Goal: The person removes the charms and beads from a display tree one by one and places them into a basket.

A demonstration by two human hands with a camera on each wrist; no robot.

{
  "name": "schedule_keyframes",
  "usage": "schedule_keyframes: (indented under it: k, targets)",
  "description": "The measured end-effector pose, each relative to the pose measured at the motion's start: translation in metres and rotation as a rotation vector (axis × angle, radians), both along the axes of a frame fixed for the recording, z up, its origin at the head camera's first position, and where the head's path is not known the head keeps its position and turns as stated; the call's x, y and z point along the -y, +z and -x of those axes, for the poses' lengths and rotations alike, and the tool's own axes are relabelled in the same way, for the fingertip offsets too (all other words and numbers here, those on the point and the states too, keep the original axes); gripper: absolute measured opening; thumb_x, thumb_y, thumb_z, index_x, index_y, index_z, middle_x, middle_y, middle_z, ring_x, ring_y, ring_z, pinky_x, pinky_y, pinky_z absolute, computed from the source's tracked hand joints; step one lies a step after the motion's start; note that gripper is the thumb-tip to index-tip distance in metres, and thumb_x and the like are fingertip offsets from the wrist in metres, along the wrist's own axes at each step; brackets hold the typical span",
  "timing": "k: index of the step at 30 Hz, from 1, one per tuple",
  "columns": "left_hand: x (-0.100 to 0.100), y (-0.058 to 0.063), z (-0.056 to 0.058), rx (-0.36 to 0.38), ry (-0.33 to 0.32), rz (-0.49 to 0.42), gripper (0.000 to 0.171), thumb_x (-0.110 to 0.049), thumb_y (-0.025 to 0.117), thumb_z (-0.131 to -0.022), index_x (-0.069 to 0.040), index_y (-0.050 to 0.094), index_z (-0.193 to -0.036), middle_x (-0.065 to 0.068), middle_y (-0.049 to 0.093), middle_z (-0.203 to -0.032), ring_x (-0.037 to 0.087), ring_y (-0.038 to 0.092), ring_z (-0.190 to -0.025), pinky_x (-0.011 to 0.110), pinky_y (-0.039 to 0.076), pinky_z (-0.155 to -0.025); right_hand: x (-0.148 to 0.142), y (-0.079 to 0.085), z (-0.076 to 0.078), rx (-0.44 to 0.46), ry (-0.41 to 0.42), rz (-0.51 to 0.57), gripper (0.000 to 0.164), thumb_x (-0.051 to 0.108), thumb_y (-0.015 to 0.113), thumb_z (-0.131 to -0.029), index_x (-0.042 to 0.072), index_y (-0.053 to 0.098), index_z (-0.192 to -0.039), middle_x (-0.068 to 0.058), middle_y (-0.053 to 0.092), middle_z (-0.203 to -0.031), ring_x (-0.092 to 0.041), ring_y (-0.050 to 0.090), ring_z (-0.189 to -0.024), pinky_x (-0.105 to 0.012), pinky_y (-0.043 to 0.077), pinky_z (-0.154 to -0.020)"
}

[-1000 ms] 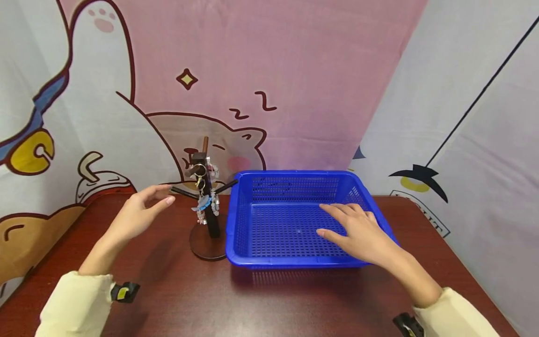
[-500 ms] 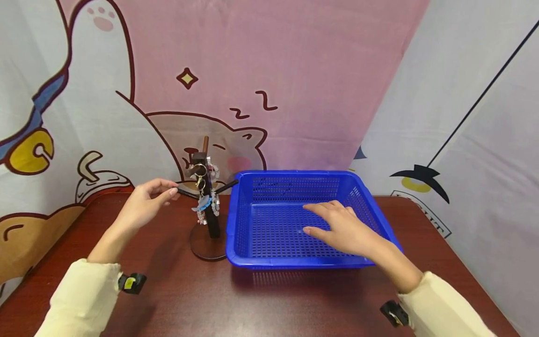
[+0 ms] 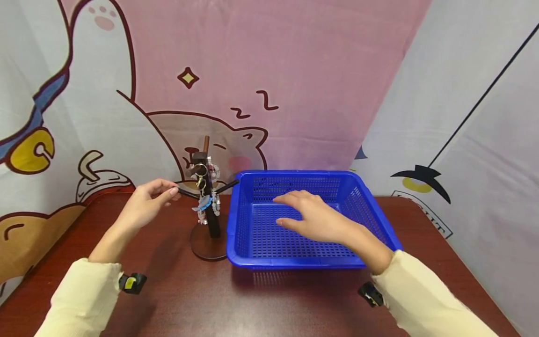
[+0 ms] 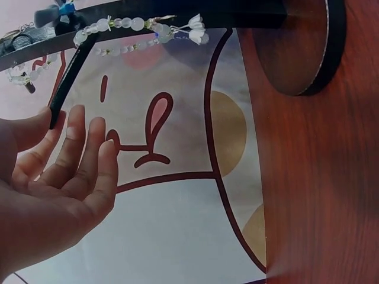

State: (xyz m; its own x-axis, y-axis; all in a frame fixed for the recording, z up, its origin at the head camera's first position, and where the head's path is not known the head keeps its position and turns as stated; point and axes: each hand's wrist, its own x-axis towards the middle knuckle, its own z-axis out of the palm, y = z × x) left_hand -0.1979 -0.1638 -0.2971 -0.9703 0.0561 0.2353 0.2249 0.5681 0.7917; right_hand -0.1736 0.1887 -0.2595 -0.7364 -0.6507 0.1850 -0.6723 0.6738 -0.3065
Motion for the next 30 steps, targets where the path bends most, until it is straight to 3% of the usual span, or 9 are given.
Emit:
schedule_keyframes:
  k: [9, 22, 30]
  targets:
    - [0.002, -0.001, 0.0, -0.014, -0.007, 0.0, 0.021, -0.018, 0.051, -0.095, 0.0, 0.061, -0.102, 0.014, 0.067, -0.093, 0.021, 0.06, -0.084, 0.03, 0.046, -0.071, 0.034, 0.01, 0.012, -0.006, 0.09, 0.109, 0.032, 0.017, 0.064, -0.086, 0.005, 0.06, -0.115, -0.003, 0.062, -0.109, -0.016, 0.056, -0.092, -0.036, 0.045, -0.079]
    - [0.002, -0.005, 0.001, -0.014, -0.038, -0.05, 0.019, -0.014, 0.051, -0.095, 0.001, 0.058, -0.103, 0.017, 0.066, -0.089, 0.03, 0.061, -0.086, 0.04, 0.049, -0.071, 0.082, 0.029, 0.026, 0.089, 0.15, 0.162, 0.03, 0.014, 0.063, -0.087, 0.004, 0.06, -0.114, 0.001, 0.063, -0.091, -0.012, 0.057, -0.085, -0.029, 0.047, -0.071]
    - [0.002, -0.005, 0.002, -0.022, -0.042, -0.041, 0.017, -0.012, 0.051, -0.094, 0.001, 0.058, -0.103, 0.017, 0.065, -0.086, 0.02, 0.061, -0.078, 0.038, 0.05, -0.069, 0.102, 0.037, 0.034, 0.081, 0.153, 0.22, 0.022, 0.013, 0.063, -0.087, 0.004, 0.062, -0.107, -0.003, 0.064, -0.092, -0.014, 0.059, -0.081, -0.026, 0.047, -0.067]
